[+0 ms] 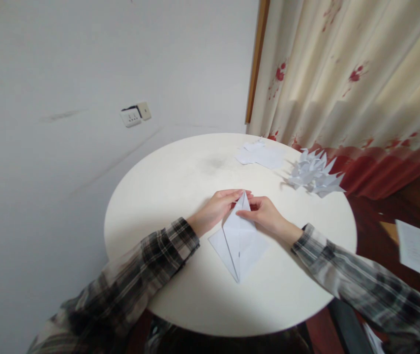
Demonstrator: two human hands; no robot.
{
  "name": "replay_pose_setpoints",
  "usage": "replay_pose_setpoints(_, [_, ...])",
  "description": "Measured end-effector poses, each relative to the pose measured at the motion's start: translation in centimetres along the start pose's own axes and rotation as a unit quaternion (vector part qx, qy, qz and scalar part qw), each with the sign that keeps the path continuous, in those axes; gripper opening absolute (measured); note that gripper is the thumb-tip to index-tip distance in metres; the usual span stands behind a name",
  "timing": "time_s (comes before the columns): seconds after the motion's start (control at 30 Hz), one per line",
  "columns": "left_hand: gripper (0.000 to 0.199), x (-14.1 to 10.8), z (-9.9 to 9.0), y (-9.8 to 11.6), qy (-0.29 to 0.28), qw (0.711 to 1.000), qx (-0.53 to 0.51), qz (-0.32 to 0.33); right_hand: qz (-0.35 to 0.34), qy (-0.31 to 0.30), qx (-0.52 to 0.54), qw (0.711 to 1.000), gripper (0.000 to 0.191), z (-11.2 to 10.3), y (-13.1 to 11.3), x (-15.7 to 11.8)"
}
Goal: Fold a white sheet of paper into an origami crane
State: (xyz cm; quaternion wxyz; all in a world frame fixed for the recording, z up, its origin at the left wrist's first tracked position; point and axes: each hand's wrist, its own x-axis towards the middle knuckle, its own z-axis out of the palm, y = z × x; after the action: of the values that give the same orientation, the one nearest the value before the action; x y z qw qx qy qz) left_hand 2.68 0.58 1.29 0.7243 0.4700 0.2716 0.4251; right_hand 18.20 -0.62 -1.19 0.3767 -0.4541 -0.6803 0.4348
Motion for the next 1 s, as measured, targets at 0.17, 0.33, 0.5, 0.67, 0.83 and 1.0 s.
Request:
replay_pose_setpoints(0.17, [0.027,-0.04,0.10,0.04,0.007,1.000,0.009,0.001,0.001,0.002,0.012,1.000,0.026,0.04,-0.05,-0.05])
replay_pose_setpoints(0.33, [0.025,-0.03,0.18,0.00,0.015,1.000,0.018,0.004,0.006,-0.003,0.011,1.000,0.025,0.03,0.00,-0.05])
replay_pose_setpoints(0.5, [0.027,-0.11,0.15,-0.13,0.032,0.998,0.057,0.026,-0.007,-0.003,0.011,1.000,0.026,0.02,0.12,0.02])
replay_pose_setpoints(0.67, [0.029,-0.16,-0.04,-0.44,0.024,0.996,0.074,0.040,-0.019,0.002,0.012,1.000,0.026,0.05,0.18,0.13])
replay_pose_setpoints(0.83, [0.027,-0.33,0.06,-0.26,0.031,0.995,0.084,0.032,-0.023,-0.009,0.011,1.000,0.026,0.07,0.37,0.21])
replay_pose_setpoints(1.0, [0.022,-0.51,0.58,0.25,0.061,0.989,0.126,0.047,-0.022,-0.009,0.010,1.000,0.025,0.07,0.35,0.18])
